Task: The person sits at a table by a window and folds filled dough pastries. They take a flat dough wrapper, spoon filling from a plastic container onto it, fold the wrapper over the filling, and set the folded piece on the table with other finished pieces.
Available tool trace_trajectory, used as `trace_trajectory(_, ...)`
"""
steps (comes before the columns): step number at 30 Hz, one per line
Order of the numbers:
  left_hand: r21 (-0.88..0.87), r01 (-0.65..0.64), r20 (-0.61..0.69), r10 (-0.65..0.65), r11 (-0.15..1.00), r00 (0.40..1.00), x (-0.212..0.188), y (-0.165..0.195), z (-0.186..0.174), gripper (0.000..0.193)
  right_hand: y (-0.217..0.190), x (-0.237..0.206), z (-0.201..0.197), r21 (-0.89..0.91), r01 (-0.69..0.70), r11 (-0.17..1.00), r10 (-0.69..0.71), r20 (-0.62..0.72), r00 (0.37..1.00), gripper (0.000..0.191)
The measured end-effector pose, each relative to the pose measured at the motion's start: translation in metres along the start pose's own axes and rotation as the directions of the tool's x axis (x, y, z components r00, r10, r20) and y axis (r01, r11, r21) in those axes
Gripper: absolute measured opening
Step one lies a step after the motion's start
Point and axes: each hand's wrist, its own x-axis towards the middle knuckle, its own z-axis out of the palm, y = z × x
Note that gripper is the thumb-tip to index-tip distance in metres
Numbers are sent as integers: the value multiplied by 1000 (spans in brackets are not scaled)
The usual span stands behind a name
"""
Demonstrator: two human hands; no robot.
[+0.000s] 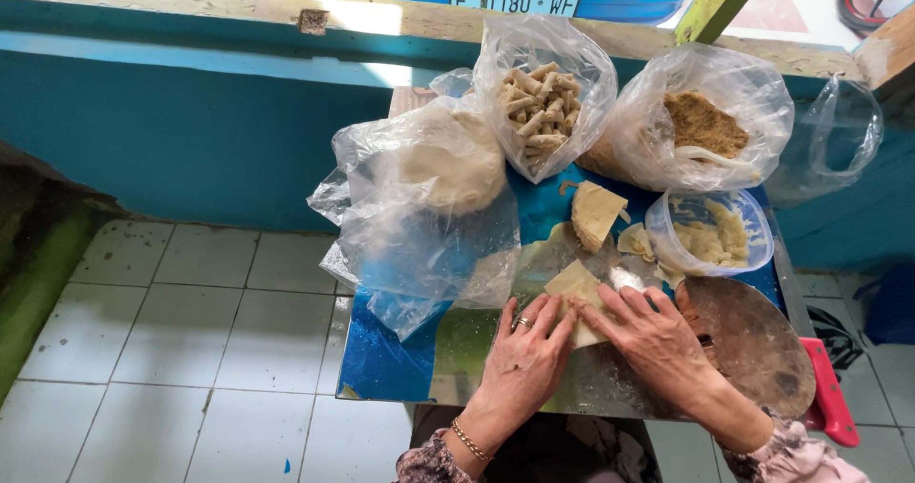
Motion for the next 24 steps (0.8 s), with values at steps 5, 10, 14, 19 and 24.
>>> trace_trajectory(5, 13, 3, 3, -3, 1000, 1000, 0, -2, 5, 39, 9, 6, 11, -154, 36, 987, -26, 66, 997, 67)
trace_trajectory(10, 14, -1, 2, 1, 1000, 1000, -2, 1, 2, 40, 31, 19, 9, -160, -31, 987, 51, 124, 991, 68)
trace_trajectory(14, 35, -11, 9, 11, 999, 1000, -2, 1, 1, 39, 23, 25, 6, 209, -191, 959, 185, 50, 982, 70)
trace_trajectory(19, 18, -8, 6, 7, 1000, 1000, -2, 0, 4, 40, 5, 33, 16, -124, -64, 990, 68, 27, 997, 62)
trace_trajectory(24, 9, 1, -20, -1, 1000, 1000, -2, -1, 1, 35, 21, 29, 11, 5, -153, 988, 151, 135, 979, 68)
